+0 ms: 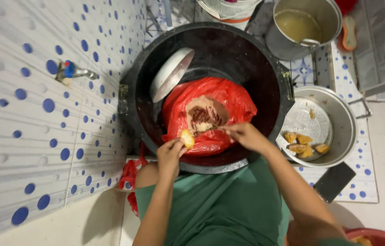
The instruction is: Sorting and preparing small fried food items from a large pot into a bowl
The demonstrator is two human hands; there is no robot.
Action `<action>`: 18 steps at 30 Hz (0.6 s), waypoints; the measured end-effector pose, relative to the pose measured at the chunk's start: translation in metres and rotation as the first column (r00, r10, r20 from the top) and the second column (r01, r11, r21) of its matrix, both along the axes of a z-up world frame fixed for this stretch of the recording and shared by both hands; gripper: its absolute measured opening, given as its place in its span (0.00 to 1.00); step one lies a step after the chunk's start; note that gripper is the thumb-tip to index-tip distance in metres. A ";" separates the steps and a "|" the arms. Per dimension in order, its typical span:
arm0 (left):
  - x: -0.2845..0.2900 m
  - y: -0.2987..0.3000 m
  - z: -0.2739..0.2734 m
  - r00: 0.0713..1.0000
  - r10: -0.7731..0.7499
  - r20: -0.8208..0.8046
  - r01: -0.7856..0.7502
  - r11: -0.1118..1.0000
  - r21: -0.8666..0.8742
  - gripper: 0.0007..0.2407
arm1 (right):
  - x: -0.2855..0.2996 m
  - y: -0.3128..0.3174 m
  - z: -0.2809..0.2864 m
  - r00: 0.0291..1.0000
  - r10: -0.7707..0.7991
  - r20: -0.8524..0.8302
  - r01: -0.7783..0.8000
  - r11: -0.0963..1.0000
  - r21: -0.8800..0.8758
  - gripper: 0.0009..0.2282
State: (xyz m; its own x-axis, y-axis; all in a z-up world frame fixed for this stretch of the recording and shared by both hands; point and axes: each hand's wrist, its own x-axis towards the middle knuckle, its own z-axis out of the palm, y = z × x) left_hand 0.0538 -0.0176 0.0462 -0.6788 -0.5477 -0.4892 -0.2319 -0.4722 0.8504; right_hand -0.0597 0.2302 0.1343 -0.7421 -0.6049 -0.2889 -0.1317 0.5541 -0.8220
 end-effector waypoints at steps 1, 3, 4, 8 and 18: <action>-0.006 0.006 0.004 1.000 0.005 -0.011 -0.004 1.000 0.028 0.14 | 0.020 -0.004 0.029 0.994 -0.103 -0.033 0.099 0.989 -0.108 0.10; -0.014 0.018 0.012 0.999 0.015 -0.028 -0.014 0.998 0.062 0.14 | 0.052 -0.004 0.038 0.978 -0.200 -0.060 0.183 0.960 -0.213 0.09; -0.016 0.024 0.016 0.999 0.001 -0.046 0.003 0.996 0.086 0.13 | 0.062 -0.001 0.019 0.945 -0.272 -0.180 0.214 0.934 -0.287 0.09; -0.018 0.040 0.015 0.995 -0.068 -0.079 0.078 0.987 0.139 0.09 | 0.093 0.007 -0.030 0.816 -0.355 -0.456 0.223 0.921 -0.319 0.17; 0.010 0.042 0.073 0.984 -0.101 -0.149 0.160 0.872 0.463 0.05 | 0.128 0.021 -0.043 0.272 -0.149 -0.951 0.316 0.947 -0.058 0.20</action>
State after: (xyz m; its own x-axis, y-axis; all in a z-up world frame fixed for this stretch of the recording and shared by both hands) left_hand 0.0642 0.0241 0.1194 -0.7959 -0.1744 -0.5798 -0.2327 -0.7959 0.5589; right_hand 0.0687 0.2507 0.0918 -0.6555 -0.3802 0.6525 -0.6077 0.7785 -0.1570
